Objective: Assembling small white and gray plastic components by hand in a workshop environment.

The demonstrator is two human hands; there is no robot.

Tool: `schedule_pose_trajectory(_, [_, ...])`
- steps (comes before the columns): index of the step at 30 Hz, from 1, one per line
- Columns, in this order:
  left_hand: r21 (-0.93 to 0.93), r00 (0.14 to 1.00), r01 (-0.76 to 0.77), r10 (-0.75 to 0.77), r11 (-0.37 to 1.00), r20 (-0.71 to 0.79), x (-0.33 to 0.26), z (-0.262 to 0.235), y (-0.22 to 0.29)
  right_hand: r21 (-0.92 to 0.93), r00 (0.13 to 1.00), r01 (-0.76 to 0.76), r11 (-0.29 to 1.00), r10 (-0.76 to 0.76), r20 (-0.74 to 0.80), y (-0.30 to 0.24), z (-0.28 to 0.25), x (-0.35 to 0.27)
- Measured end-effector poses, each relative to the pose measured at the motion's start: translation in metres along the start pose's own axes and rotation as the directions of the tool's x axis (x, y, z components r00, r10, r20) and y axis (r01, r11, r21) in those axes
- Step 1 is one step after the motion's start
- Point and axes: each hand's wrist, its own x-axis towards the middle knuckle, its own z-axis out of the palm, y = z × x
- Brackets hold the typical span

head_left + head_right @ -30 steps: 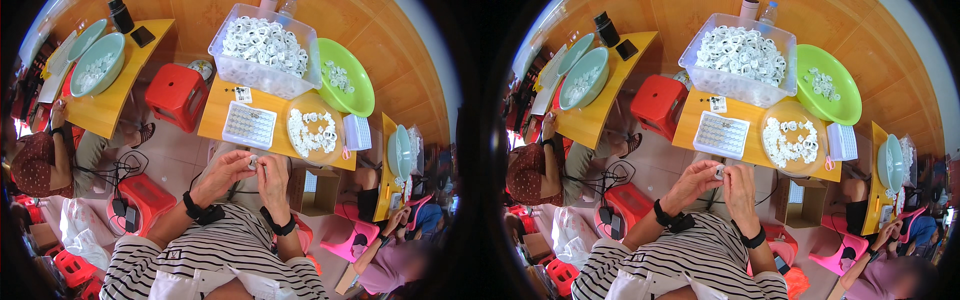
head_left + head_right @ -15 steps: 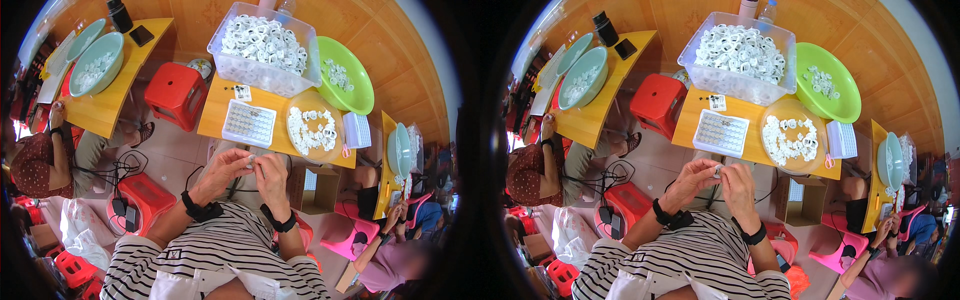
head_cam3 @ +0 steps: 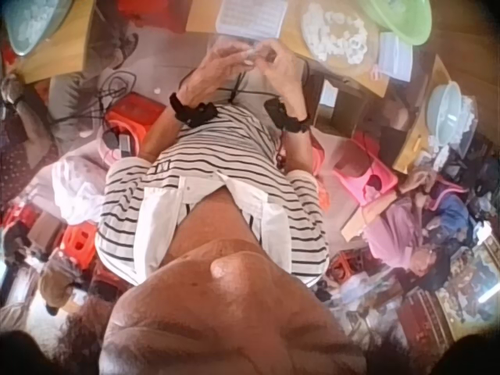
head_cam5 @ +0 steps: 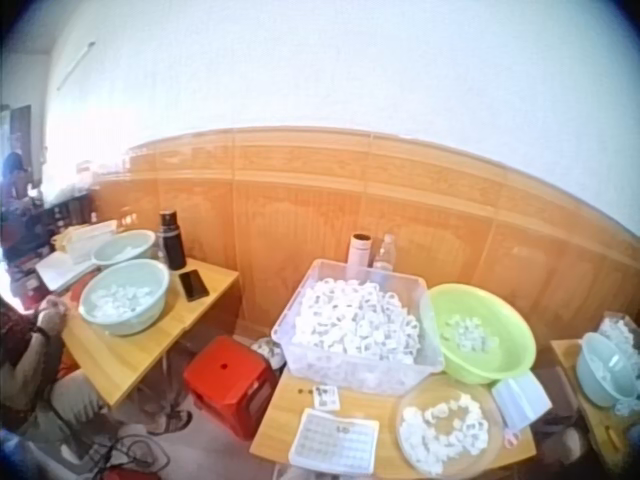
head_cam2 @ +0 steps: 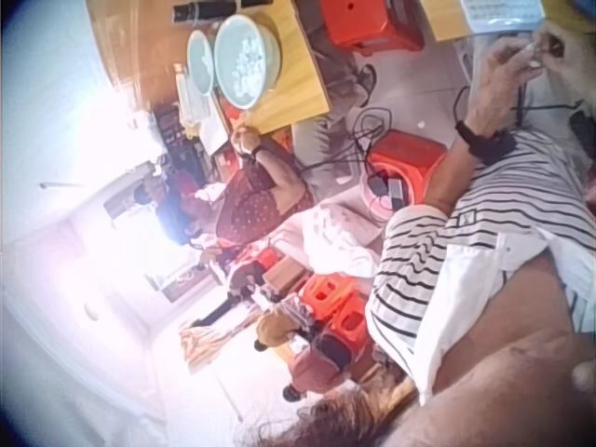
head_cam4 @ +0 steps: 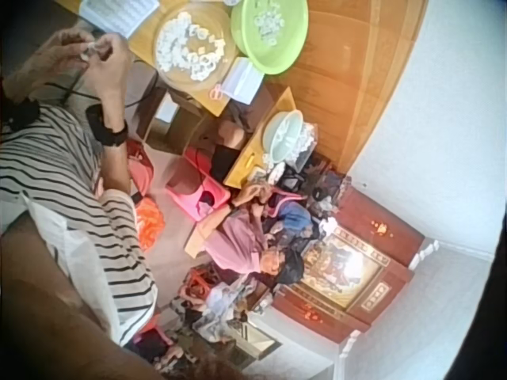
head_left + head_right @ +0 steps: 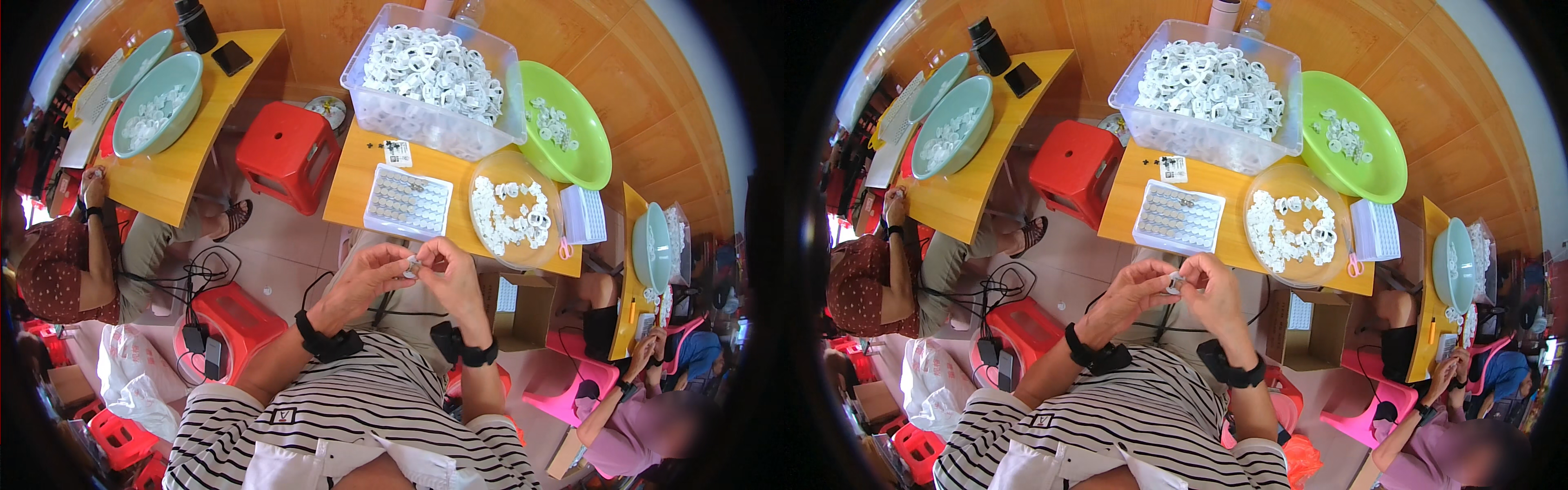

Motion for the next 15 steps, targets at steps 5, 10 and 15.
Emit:
schedule_pose_trajectory(5, [-0.182,1.000,0.006,-0.010,0.983,-0.026,0.000,-0.009,-0.008,-0.210,0.977,0.108,0.972,-0.143,-0.159,0.002,-0.009,0.042])
schedule_pose_trajectory(10, [-0.268,1.000,0.004,-0.009,0.963,-0.017,0.000,-0.013,-0.005,-0.508,0.925,0.160,0.847,-0.308,-0.222,0.014,0.006,0.078])
schedule_pose_trajectory(15, [-0.280,0.999,0.002,-0.016,0.960,-0.049,-0.002,-0.015,-0.002,-0.625,0.918,0.018,0.781,-0.261,-0.300,0.011,0.018,0.087])
